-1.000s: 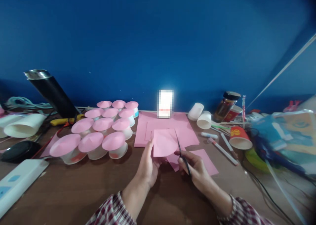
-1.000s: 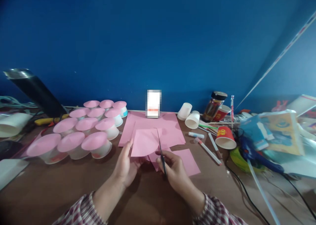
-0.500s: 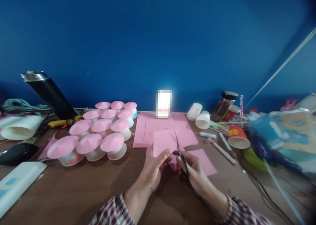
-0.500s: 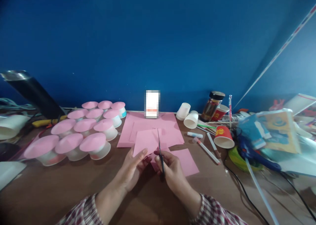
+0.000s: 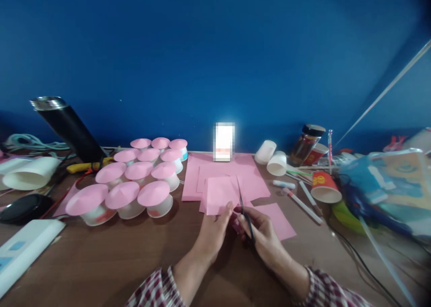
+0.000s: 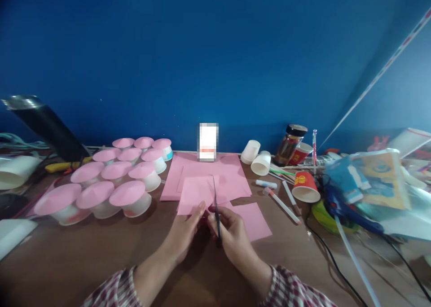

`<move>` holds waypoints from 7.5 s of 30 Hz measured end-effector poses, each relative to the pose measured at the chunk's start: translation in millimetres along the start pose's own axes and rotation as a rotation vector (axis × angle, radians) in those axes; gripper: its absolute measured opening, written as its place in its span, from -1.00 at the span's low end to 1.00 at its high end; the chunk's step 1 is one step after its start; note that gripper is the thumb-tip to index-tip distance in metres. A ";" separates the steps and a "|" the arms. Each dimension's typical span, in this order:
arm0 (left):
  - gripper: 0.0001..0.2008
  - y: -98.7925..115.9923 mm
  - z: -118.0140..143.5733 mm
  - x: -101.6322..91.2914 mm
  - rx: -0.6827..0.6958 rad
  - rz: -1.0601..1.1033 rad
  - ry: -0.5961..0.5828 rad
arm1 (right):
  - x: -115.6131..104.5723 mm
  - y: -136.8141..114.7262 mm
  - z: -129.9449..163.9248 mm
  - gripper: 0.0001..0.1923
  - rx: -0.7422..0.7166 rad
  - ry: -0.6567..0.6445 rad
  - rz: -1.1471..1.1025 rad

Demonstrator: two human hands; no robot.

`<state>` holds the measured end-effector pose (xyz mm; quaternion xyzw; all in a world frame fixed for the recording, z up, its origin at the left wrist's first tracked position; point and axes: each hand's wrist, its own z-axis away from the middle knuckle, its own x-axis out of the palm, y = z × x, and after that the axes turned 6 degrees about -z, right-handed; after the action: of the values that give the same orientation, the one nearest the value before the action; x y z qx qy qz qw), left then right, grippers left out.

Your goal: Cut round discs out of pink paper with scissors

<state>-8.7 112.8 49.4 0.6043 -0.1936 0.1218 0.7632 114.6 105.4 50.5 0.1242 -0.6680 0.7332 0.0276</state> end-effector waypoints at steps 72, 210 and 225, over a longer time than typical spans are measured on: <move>-0.71 9.8 -2.3 -5.5 -0.021 -0.033 0.284 | -5.3 -2.7 3.9 -0.54 -0.067 -0.020 0.271; -0.75 16.5 -1.3 -2.6 0.038 -0.118 0.351 | -7.8 -10.2 2.7 -0.52 -0.030 -0.054 0.274; -0.68 14.6 -3.9 -7.2 0.067 -0.124 0.326 | -8.3 -7.9 3.0 -0.53 -0.024 -0.087 0.302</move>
<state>-20.7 120.4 58.2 0.6125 -0.0253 0.1772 0.7699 124.7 104.4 56.6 0.0537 -0.6882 0.7151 -0.1103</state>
